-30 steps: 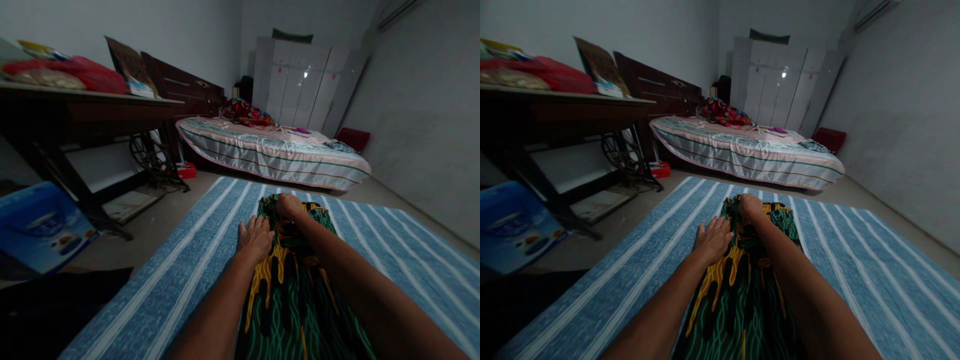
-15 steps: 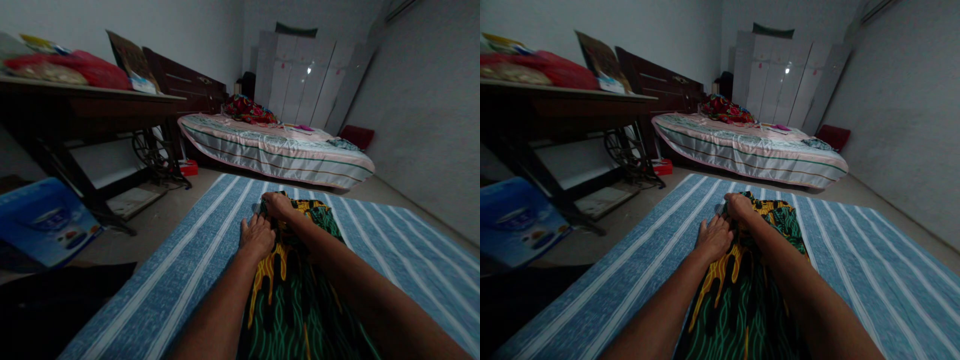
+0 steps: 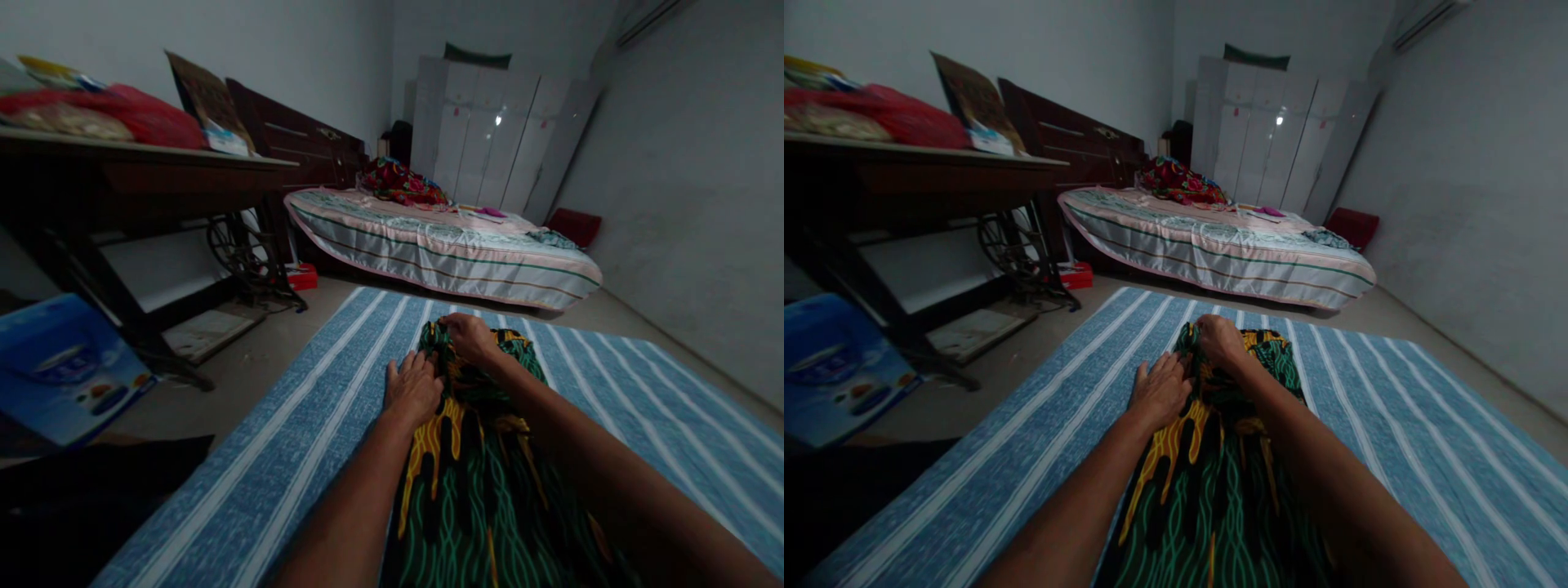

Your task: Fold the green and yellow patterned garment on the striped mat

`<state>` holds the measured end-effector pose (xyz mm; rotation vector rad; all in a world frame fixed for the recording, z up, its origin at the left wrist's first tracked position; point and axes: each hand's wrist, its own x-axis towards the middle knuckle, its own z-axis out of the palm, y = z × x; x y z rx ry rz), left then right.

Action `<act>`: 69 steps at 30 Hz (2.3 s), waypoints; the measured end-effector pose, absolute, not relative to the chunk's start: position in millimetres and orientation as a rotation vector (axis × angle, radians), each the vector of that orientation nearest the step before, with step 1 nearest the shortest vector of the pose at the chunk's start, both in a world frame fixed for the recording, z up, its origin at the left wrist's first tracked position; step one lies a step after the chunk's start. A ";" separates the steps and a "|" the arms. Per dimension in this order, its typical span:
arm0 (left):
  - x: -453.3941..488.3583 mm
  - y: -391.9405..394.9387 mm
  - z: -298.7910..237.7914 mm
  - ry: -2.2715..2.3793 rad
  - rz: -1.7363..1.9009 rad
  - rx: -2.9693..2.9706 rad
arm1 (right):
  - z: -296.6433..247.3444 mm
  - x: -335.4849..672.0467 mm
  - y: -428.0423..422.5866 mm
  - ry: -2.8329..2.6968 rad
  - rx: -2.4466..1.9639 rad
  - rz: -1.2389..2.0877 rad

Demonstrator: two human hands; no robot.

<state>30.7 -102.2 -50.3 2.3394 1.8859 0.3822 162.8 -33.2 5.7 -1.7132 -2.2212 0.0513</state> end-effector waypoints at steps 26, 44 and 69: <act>25.1 -97.7 -34.6 1.984 0.233 2.404 | -74.3 316.0 -204.4 -1.851 -1.860 -0.036; 47.0 -47.0 -35.8 1.928 0.429 2.452 | -78.4 322.4 -203.2 -1.918 -1.820 -0.006; 62.2 -20.7 -60.0 1.916 0.329 2.433 | -59.9 311.4 -149.3 -1.728 -1.700 0.140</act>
